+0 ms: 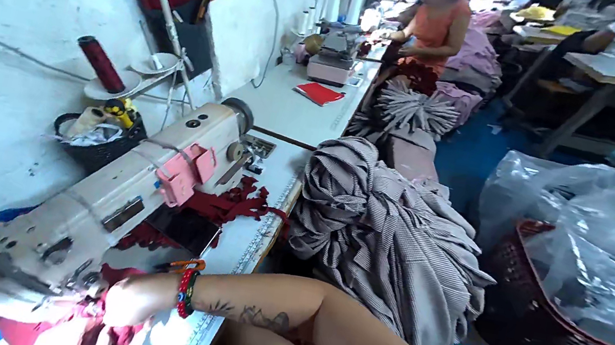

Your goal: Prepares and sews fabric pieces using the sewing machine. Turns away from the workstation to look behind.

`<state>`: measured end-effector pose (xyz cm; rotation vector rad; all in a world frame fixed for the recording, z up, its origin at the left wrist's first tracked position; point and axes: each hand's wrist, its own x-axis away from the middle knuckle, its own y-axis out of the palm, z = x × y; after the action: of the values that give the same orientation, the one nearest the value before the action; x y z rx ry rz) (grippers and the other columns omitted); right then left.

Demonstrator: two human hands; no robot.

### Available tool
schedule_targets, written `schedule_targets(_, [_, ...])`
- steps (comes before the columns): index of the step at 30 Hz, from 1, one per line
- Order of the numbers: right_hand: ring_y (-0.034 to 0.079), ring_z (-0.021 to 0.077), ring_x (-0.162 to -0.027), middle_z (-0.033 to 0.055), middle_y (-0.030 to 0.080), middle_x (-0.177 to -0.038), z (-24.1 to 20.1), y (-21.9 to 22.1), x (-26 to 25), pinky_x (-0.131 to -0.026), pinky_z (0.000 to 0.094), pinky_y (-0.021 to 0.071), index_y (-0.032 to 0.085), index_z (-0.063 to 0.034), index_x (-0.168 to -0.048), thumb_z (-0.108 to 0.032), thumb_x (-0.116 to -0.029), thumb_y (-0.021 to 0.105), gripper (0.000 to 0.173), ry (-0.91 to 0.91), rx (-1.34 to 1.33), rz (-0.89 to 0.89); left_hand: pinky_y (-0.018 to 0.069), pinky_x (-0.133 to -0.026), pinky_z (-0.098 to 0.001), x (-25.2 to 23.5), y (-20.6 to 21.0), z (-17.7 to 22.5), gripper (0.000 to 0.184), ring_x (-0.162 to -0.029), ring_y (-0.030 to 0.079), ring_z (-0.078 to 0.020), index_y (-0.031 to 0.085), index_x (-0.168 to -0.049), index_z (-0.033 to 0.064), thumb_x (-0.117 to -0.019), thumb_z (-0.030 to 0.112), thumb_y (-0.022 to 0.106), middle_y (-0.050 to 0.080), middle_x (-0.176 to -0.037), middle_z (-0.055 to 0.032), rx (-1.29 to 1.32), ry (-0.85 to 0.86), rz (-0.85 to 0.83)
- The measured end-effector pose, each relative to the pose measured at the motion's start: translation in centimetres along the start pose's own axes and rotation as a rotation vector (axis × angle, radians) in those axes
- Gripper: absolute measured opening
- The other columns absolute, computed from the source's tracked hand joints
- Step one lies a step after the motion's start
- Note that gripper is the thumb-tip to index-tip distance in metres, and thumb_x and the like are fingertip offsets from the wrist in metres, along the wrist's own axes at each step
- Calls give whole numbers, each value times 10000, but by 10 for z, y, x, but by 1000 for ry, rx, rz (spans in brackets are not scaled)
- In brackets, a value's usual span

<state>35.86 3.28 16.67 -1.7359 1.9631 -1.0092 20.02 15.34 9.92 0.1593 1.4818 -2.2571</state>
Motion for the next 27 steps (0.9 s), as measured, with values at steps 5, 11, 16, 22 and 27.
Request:
schedule_targets(5, [640,342,-1118,258,680,-1133,2,-9,12,-993,512,467,684,95,-1123,-215,-1026,623,332,-77,51,11,493,-965,-537,-8,15,-24,324,-1037,686,-336,748,-980,31,-969,283,545,731,-1004,-155,-24,182,209])
schedule_targets(11, [675,298,-1038,168,715,-1079,20,0,1,-923,528,525,752,-16,-1039,-72,-941,649,153,-150,95,95,433,-1020,-574,-9,-3,-10,208,-1117,647,-304,770,-975,78,-974,236,635,728,-1038,-116,30,-23,90])
schedule_targets(16, [656,293,-1121,182,700,-1167,18,-7,-4,-990,528,488,713,-24,-1195,-175,-1064,503,290,-62,82,-46,379,-1029,-604,-7,0,-14,196,-1122,637,-274,775,-1019,130,-989,238,616,727,-1052,-67,22,-24,97])
schedule_targets(22, [692,296,-988,137,715,-1016,17,14,4,-874,561,545,743,-65,-1022,-376,-1054,574,356,-84,207,223,378,-1033,-550,-6,2,-13,177,-1094,637,-240,771,-1003,126,-988,231,629,725,-1021,-56,32,-13,127])
schedule_targets(27, [690,338,-895,148,700,-944,19,22,5,-744,593,538,703,-69,-1017,-103,-906,696,116,-88,238,256,348,-1052,-556,-5,4,-12,180,-1120,621,-250,765,-1012,131,-992,223,611,718,-1042,-58,-1,-17,107])
